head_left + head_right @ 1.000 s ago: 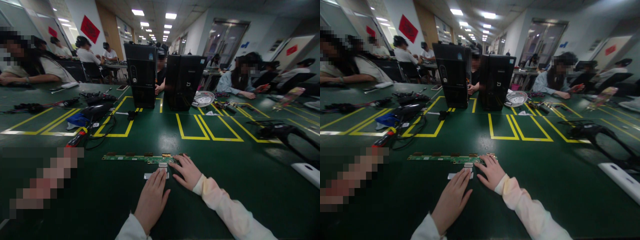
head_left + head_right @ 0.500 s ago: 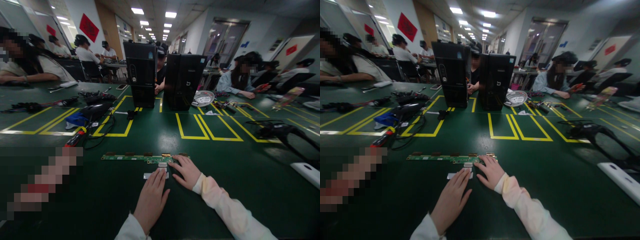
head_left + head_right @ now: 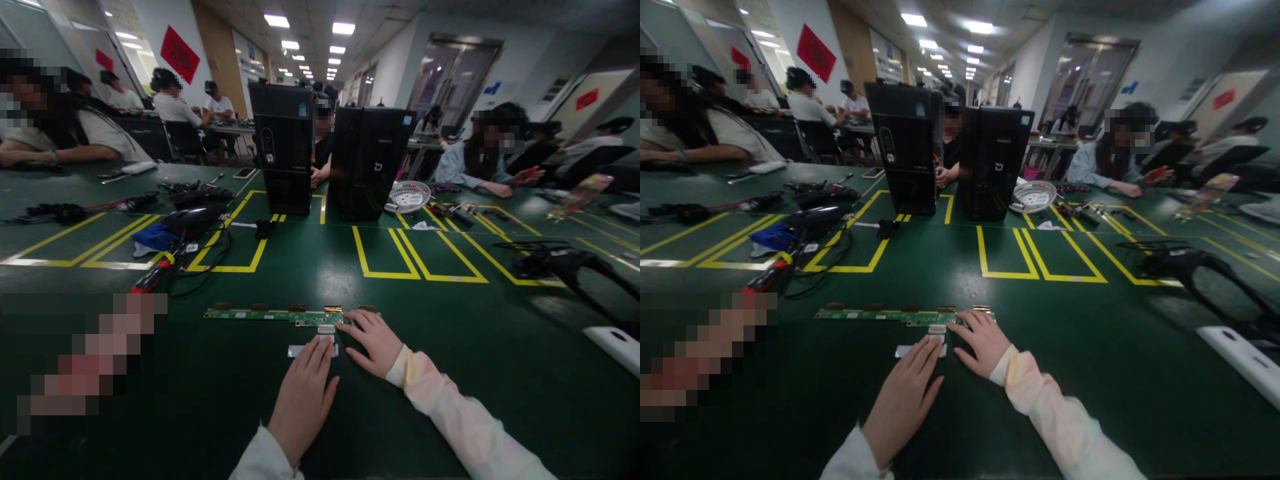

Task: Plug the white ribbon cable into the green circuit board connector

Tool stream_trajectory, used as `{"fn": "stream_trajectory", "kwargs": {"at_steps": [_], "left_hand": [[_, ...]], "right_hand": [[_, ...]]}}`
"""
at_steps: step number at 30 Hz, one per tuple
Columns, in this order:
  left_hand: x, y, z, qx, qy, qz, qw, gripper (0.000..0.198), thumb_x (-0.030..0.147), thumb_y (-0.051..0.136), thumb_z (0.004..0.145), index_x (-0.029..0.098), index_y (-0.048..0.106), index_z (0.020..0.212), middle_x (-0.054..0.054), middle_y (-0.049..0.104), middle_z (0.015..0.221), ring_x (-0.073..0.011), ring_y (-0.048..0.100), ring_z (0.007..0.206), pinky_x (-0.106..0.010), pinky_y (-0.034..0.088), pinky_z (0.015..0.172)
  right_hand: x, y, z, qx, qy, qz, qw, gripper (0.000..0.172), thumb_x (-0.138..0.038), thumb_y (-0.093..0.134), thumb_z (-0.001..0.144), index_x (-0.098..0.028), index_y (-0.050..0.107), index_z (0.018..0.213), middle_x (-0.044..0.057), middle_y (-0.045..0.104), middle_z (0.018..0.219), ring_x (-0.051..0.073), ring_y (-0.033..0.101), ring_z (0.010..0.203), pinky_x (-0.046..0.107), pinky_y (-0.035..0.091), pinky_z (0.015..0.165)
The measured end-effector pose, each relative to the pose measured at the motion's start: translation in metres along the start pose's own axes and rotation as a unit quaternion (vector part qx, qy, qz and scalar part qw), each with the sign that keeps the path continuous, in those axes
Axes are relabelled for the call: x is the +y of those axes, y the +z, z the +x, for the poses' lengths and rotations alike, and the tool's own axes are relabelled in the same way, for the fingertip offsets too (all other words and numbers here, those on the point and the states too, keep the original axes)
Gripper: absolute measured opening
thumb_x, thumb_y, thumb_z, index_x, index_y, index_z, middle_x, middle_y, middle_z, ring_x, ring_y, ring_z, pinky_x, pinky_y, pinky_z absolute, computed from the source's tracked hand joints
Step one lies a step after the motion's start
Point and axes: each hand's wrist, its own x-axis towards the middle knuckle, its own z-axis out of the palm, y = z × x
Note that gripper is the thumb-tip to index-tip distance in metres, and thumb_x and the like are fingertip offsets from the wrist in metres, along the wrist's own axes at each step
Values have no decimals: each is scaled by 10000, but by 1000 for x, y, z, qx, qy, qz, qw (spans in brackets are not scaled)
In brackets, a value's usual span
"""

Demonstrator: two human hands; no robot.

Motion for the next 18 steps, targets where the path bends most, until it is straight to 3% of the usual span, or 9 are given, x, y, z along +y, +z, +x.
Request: {"fn": "stream_trajectory", "kwargs": {"at_steps": [18], "left_hand": [[-1,-3,4,9,-6,-21,1000,445,273,487,897,139,464,1321,-119,548,1345,-251,491,1256,-440,453,1024]], "right_hand": [[0,2,0,6,2,13,1000,462,-381,490,868,-206,516,1295,124,464,1324,278,393,1202,473,340,1001]]}}
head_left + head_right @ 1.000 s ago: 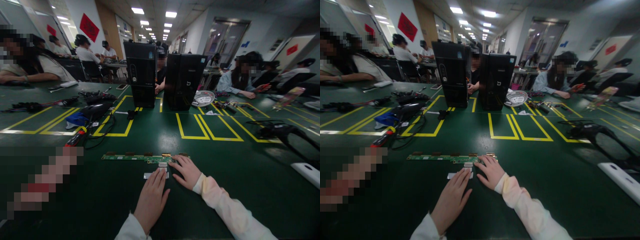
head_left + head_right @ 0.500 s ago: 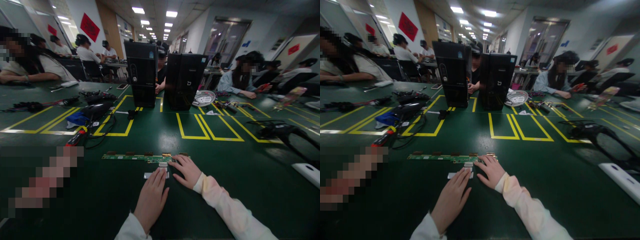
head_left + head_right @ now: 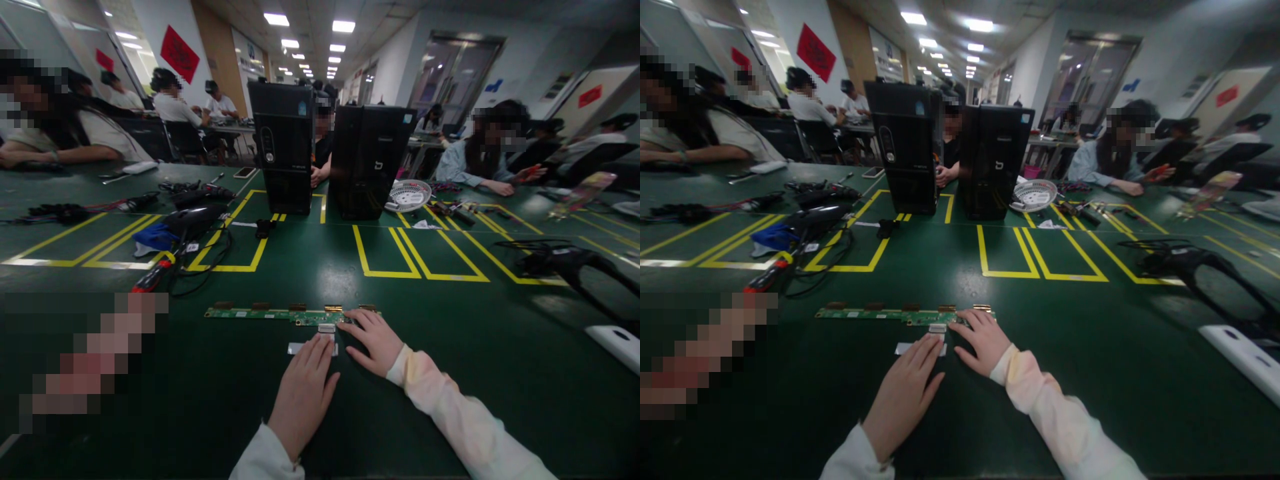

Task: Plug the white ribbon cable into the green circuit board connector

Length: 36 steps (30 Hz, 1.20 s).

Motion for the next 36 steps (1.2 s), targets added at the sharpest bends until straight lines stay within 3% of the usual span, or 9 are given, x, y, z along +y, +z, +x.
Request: {"fn": "stream_trajectory", "kwargs": {"at_steps": [13,36], "left_hand": [[6,0,-1,-4,-6,33,999,477,266,518,880,102,466,1326,-140,537,1354,-268,494,1253,-446,473,1005],[-5,-2,1,-40,22,8,999,521,333,494,897,123,412,1366,-125,485,1408,-247,435,1305,-425,419,1053]], "right_hand": [[0,0,0,-9,10,1,1000,468,-389,489,870,-219,506,1306,114,452,1342,268,383,1218,466,330,1014],[0,-2,0,-21,9,3,1000,487,-401,481,877,-213,491,1326,119,434,1369,274,361,1257,478,322,1031]]}}
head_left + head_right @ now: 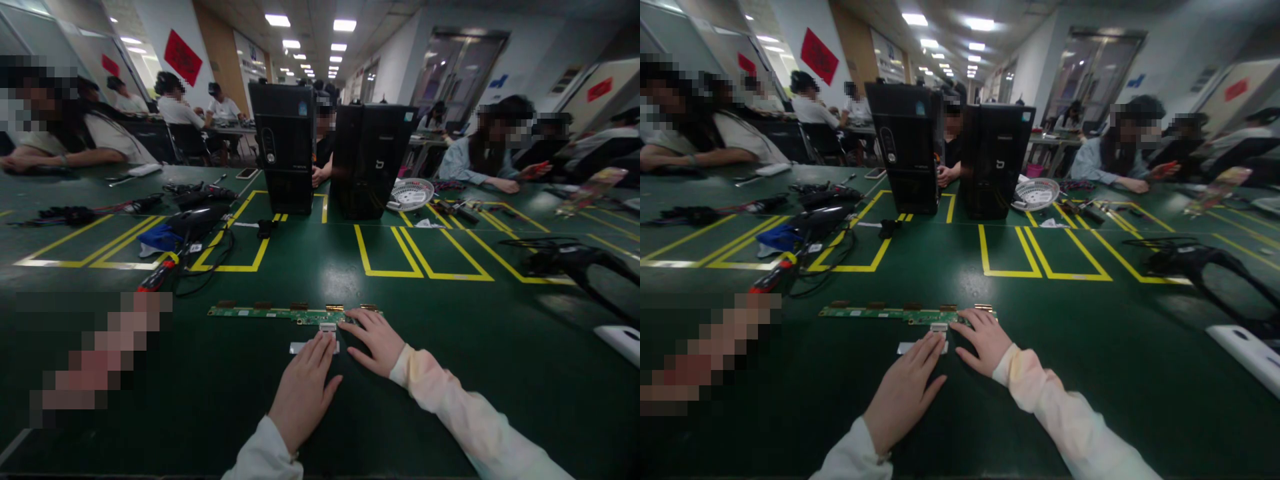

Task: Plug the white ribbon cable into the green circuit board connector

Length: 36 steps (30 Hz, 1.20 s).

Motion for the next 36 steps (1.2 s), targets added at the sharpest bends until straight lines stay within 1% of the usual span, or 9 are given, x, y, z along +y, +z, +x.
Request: {"fn": "stream_trajectory", "kwargs": {"at_steps": [2,6,12,15,19,23,29,34,36], "left_hand": [[-1,-1,1,-8,3,0,1000,511,330,485,903,119,418,1363,-125,480,1411,-244,429,1309,-425,414,1057],[-5,-4,2,-14,11,-15,1000,487,333,480,905,150,434,1354,-112,479,1415,-241,426,1312,-426,416,1053],[-13,-9,4,-20,27,-35,999,494,310,487,899,175,412,1369,-98,490,1408,-224,446,1297,-410,416,1052],[-15,-11,6,-23,36,-41,998,492,324,476,906,199,403,1376,-90,492,1407,-222,455,1290,-410,425,1039],[-19,-14,6,-43,42,-44,997,525,371,472,905,197,380,1393,-90,465,1429,-234,437,1303,-424,411,1045],[-27,-14,6,-37,60,-58,996,552,389,507,883,217,381,1391,-80,456,1436,-226,430,1308,-427,388,1064],[-35,-17,13,-33,93,-72,993,495,312,519,878,248,425,1359,-63,512,1385,-205,458,1284,-424,364,1081],[-34,-16,15,-14,87,-67,994,417,300,495,902,237,474,1314,-61,547,1341,-188,484,1258,-420,352,1094],[-33,-17,15,-9,83,-67,994,402,294,471,915,240,472,1314,-58,538,1350,-183,472,1268,-425,343,1100]], "right_hand": [[0,0,0,1,-1,2,1000,484,-399,488,873,-215,495,1321,116,435,1369,272,361,1257,477,320,1034],[0,0,0,1,-1,6,1000,482,-401,492,868,-218,501,1314,115,439,1369,272,366,1256,479,320,1034],[0,-1,0,4,0,9,1000,483,-399,494,868,-216,501,1315,116,442,1364,270,373,1250,472,323,1033],[0,-2,0,6,-3,12,1000,480,-399,489,869,-220,501,1315,117,442,1366,273,378,1247,481,326,1028],[-1,-3,0,3,0,12,1000,483,-399,492,867,-222,499,1317,113,443,1365,272,374,1247,480,321,1031],[0,-3,0,1,0,11,1000,488,-407,500,864,-223,495,1317,106,442,1364,263,372,1245,467,316,1037],[4,2,1,3,-6,8,1000,488,-423,496,861,-219,503,1304,116,445,1354,263,381,1237,472,324,1026],[3,2,1,6,-5,4,1000,486,-414,500,858,-216,502,1302,117,444,1352,271,381,1235,477,330,1023],[1,2,0,9,-3,1,1000,479,-401,496,864,-211,501,1303,117,446,1350,270,380,1235,476,327,1027]]}}
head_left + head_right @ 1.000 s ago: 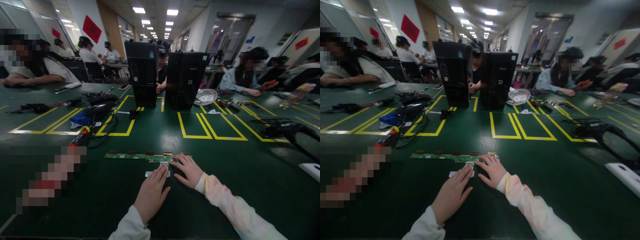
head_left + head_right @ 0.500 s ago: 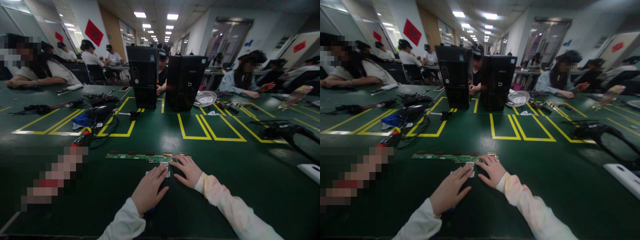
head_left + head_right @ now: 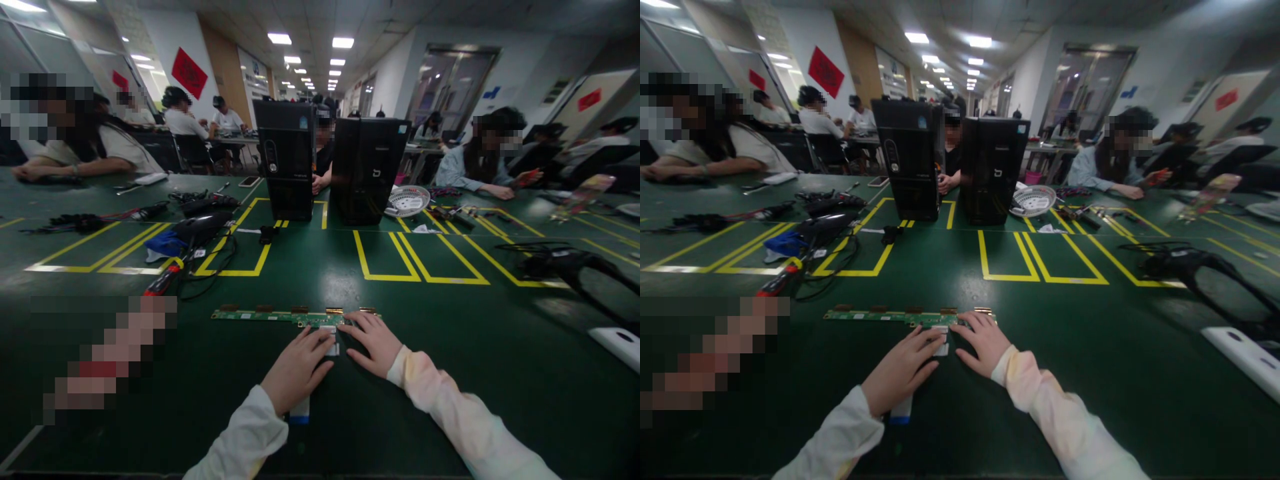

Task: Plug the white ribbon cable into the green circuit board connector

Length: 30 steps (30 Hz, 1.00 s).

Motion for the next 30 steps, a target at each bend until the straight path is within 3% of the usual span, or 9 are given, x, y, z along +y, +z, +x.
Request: {"fn": "stream_trajectory", "kwargs": {"at_steps": [6,11,15,20,30], "left_hand": [[1,-13,-4,25,-12,3,1000,395,270,387,948,256,453,1337,-56,479,1409,-199,373,1346,-492,292,1119],[3,-25,-31,49,-62,30,996,414,282,381,954,266,420,1366,-43,484,1408,-194,376,1343,-495,308,1111],[-7,-19,-66,55,-95,72,991,428,303,424,937,289,424,1364,-34,532,1368,-203,459,1285,-523,335,1086],[-31,-3,-100,91,-130,121,980,406,325,471,911,298,493,1316,-41,582,1313,-223,535,1213,-553,273,1103],[-43,-2,-94,70,-168,86,980,381,349,421,926,273,529,1283,-42,591,1295,-219,528,1215,-517,368,1069]], "right_hand": [[-1,1,-1,8,-4,3,1000,485,-373,507,862,-196,490,1313,128,442,1348,276,379,1241,486,333,1032],[-1,2,0,22,-21,10,999,450,-321,493,873,-191,492,1305,124,446,1347,258,363,1267,477,320,1054],[-4,2,5,25,-49,28,998,377,-267,467,882,-213,538,1248,92,500,1303,236,352,1282,475,296,1073],[-7,2,13,-3,-51,37,998,463,-340,539,845,-257,523,1300,104,406,1393,273,328,1308,521,276,1074],[-9,-2,11,-68,-31,21,997,540,-433,520,865,-281,445,1378,115,332,1464,289,283,1354,543,203,1108]]}}
